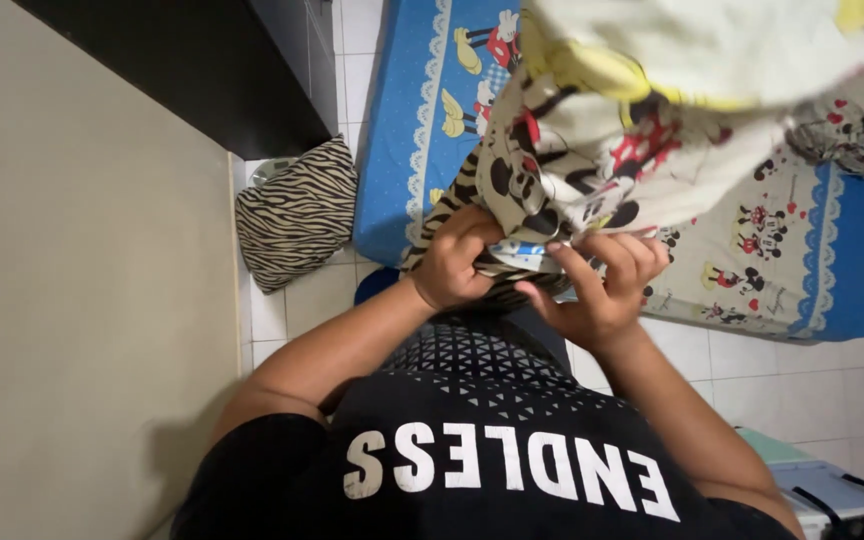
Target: The person picks up a pillowcase and a pillow, then inserts the pillow into the case by hand. They adjust the fabric and corners to fit the pillow inside, then place the finished pillow on the bed.
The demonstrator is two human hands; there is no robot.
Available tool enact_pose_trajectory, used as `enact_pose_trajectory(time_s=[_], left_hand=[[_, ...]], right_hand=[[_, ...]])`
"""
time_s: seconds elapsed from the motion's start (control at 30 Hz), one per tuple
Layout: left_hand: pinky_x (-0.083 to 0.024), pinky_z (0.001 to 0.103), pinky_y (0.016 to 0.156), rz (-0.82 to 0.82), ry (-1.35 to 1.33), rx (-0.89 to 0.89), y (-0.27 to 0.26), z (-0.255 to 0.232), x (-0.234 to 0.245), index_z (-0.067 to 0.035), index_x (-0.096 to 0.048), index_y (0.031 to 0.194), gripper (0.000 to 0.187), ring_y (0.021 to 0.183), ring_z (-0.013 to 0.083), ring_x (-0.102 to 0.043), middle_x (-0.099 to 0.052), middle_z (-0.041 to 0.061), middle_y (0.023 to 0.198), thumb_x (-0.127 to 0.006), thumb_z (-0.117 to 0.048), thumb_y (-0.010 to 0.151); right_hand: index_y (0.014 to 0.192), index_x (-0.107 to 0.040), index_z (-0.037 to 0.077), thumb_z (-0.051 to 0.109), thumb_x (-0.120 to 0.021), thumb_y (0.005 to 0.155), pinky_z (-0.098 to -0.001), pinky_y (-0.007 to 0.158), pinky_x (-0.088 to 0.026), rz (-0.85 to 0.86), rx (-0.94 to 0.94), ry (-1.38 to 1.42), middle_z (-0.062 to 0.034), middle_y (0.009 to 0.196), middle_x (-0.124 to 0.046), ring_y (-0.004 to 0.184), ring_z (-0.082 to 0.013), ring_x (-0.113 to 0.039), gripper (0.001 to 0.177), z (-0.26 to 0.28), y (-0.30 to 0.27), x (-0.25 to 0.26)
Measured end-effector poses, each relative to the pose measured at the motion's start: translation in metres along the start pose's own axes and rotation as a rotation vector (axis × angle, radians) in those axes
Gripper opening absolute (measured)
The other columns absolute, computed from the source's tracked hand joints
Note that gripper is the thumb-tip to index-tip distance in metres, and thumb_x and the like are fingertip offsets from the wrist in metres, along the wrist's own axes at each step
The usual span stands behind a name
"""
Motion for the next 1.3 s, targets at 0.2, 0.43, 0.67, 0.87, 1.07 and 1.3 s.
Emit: enact_pose_trajectory(time_s=[0.2,0.43,0.67,0.87,1.07,1.3], left_hand=[[-0.054,0.039,0.070,-0.113,-0.047,0.181,-0.006,0.021,-0.009,-0.005,-0.064,0.093,0.034,0.071,0.0304,-0.061,-0.061,0.009,0.084,-0.068,-0.039,0.092],[-0.050,0.037,0.062,-0.168,-0.117,0.431,0.022,-0.016,0.001,-0.003,-0.055,0.086,0.024,0.064,0.0338,-0.056,-0.052,0.011,0.072,-0.076,-0.015,0.087],[-0.049,0.042,0.066,-0.157,-0.087,0.560,0.011,-0.004,0.004,0.001,-0.053,0.091,0.026,0.070,0.0359,-0.059,-0.053,0.017,0.076,-0.077,-0.005,0.083],[-0.053,0.044,0.064,0.018,0.092,0.568,0.024,0.003,0.001,0.001,-0.057,0.104,0.048,0.080,0.0464,-0.064,-0.058,0.022,0.083,-0.083,-0.034,0.083],[-0.059,0.042,0.069,0.222,0.364,0.338,0.013,0.010,0.014,-0.005,-0.064,0.101,0.028,0.081,0.0363,-0.070,-0.067,0.013,0.085,-0.077,-0.022,0.082],[-0.055,0.036,0.065,0.232,0.279,0.214,-0.007,-0.044,0.033,-0.007,-0.063,0.091,0.016,0.069,0.0297,-0.062,-0.056,0.007,0.074,-0.069,-0.019,0.082]], right_hand=[[0.137,-0.060,0.009,0.048,-0.082,0.088,-0.0548,0.105,-0.031,0.009,-0.042,-0.048,-0.0178,0.131,-0.047,0.116,-0.0370,-0.045,0.066,0.012,-0.048,-0.031],[0.135,-0.050,-0.005,0.012,-0.089,0.071,-0.0576,0.093,-0.042,0.101,-0.284,0.160,-0.0255,0.120,-0.050,0.106,-0.0462,-0.053,0.077,0.014,-0.077,-0.069],[0.104,-0.078,0.007,-0.004,-0.069,0.075,-0.0433,0.073,-0.050,0.096,-0.309,0.292,-0.0093,0.092,-0.065,0.077,-0.0311,-0.061,0.033,-0.041,-0.090,-0.092],[0.085,-0.078,0.003,-0.015,-0.056,0.065,-0.0404,0.070,-0.050,0.051,-0.252,0.442,-0.0142,0.082,-0.060,0.069,-0.0325,-0.057,0.034,-0.088,-0.066,-0.080],[0.085,-0.076,0.001,-0.015,-0.057,0.067,-0.0432,0.076,-0.050,0.291,-0.370,0.677,-0.0158,0.083,-0.062,0.076,-0.0350,-0.061,0.031,-0.100,0.018,-0.040],[0.081,-0.069,0.003,-0.006,-0.062,0.073,-0.0504,0.073,-0.052,0.702,-0.404,0.942,-0.0158,0.076,-0.064,0.073,-0.0398,-0.063,0.015,-0.031,0.006,-0.042]])
Point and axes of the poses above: each hand's wrist, its own y-axis towards the middle knuckle, its own x-axis out of the back of the hand, z = x × y, the point moved 2 cm from there along y, towards the middle knuckle
